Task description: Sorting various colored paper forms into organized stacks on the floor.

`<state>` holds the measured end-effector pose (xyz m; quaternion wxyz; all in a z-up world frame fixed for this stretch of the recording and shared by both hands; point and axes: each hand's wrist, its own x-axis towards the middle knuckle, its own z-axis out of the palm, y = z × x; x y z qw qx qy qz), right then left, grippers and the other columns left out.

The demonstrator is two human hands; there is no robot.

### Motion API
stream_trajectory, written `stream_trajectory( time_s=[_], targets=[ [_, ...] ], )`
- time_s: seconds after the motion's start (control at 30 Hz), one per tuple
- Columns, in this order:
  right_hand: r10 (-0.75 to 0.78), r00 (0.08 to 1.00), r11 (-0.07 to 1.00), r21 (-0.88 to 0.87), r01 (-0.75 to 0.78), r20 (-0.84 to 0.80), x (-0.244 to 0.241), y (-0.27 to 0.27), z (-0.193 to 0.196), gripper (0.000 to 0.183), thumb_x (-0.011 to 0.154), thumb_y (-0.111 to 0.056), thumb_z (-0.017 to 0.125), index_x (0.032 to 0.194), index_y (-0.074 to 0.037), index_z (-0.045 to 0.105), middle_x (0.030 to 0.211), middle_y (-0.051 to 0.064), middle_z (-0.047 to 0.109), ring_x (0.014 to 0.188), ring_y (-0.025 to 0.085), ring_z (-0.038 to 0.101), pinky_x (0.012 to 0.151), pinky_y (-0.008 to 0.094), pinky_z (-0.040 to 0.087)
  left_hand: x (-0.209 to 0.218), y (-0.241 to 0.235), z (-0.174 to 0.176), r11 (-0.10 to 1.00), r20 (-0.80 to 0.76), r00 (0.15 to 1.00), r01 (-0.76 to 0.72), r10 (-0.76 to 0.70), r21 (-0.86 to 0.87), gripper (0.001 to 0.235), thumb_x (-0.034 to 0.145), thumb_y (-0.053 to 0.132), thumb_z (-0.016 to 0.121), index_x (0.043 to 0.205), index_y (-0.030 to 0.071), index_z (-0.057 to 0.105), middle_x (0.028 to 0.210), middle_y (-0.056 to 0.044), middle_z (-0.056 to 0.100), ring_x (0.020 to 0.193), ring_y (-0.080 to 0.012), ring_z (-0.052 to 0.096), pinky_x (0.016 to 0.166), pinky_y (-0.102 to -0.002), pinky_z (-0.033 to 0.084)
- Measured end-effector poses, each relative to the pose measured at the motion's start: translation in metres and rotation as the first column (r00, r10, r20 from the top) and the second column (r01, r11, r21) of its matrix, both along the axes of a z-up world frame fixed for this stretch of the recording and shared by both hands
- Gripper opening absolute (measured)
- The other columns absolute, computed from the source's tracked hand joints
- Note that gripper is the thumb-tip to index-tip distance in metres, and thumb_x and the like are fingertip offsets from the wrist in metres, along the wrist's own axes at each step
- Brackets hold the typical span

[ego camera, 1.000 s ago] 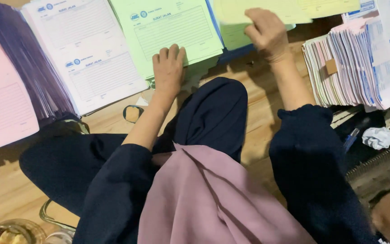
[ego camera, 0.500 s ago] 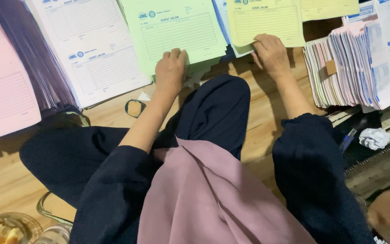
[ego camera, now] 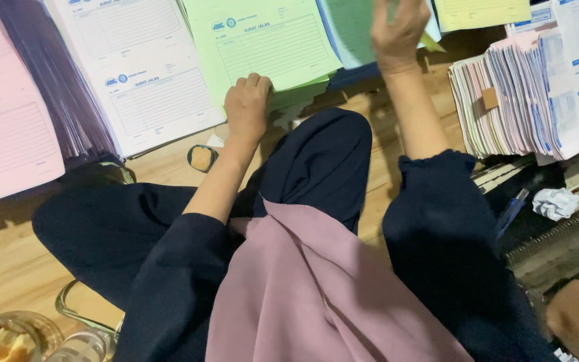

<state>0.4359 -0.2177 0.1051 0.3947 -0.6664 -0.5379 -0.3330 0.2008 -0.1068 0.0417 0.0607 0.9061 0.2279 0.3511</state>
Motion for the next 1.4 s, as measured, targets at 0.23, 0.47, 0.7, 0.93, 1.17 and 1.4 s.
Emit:
stream_trajectory(
  time_s=[0.23,0.47,0.7,0.93,1.17,1.4],
  targets=[
    [0.346,0.852,0.919,-0.327,-0.222,0.393,-0.116,0.051,0.026,0.013,0.076,-0.008,0.064,0.07,-0.008,0.052,0.092,0.001,0.062,0.076,0.013,0.06,0.068,0.023,0.05,-0.027,0.01,0.003,0.995,-0.015,0.999,-0.048,0.047,-0.086,0.037,0.062,0.008,0.071,0.097,0.01,0.061,0.098,-0.003,0.054,0.083,-0.0203,0.051,0.074,-0.031,0.038],
    [0.429,0.777,0.891,-0.358,-0.28,0.46,-0.129,0.052,-0.03,0.025,0.094,-0.013,0.045,0.071,-0.01,0.055,0.08,0.004,0.056,0.08,0.02,0.058,0.069,0.026,0.048,-0.035,0.024,-0.035,0.989,-0.02,0.991,-0.131,0.13,-0.071,0.022,0.052,0.009,0.076,0.064,0.013,0.057,0.072,0.002,0.049,0.069,-0.0202,0.053,0.054,-0.031,0.041],
    [0.477,0.808,0.834,-0.469,-0.291,0.347,-0.124,0.048,-0.045,0.023,0.091,-0.026,0.046,0.081,-0.007,0.055,0.093,0.006,0.056,0.089,0.022,0.057,0.072,0.029,0.047,-0.042,0.02,-0.021,0.985,-0.002,0.995,-0.097,0.098,-0.143,0.027,0.055,0.011,0.076,0.074,0.016,0.058,0.078,0.004,0.05,0.074,-0.0171,0.054,0.058,-0.028,0.044],
    [0.4,0.844,0.854,-0.48,-0.201,0.357,-0.125,0.047,-0.05,0.024,0.095,-0.02,0.047,0.073,-0.013,0.055,0.083,-0.002,0.056,0.078,0.015,0.058,0.066,0.023,0.046,-0.044,0.024,-0.033,0.987,0.023,0.997,-0.067,0.071,-0.144,0.03,0.056,0.014,0.077,0.075,0.019,0.055,0.083,0.006,0.052,0.076,-0.0158,0.054,0.06,-0.028,0.045],
    [0.308,0.882,0.888,-0.44,-0.132,0.357,-0.121,0.046,-0.057,0.026,0.096,-0.023,0.048,0.071,-0.016,0.053,0.082,-0.007,0.057,0.074,0.01,0.059,0.065,0.02,0.046,-0.065,0.029,-0.01,0.988,0.193,0.981,0.003,0.027,-0.152,0.047,0.074,0.025,0.073,0.114,0.018,0.05,0.115,-0.002,0.049,0.102,-0.0205,0.051,0.077,-0.031,0.044],
    [0.28,0.884,0.885,-0.458,-0.086,0.374,-0.126,0.046,-0.052,0.019,0.098,-0.025,0.041,0.086,-0.019,0.055,0.078,-0.006,0.054,0.068,0.009,0.057,0.061,0.02,0.047,-0.138,0.069,-0.001,0.976,0.111,0.993,-0.019,0.043,-0.215,0.039,0.081,0.011,0.067,0.115,0.009,0.048,0.118,-0.011,0.045,0.104,-0.0283,0.048,0.083,-0.036,0.044]
  ],
)
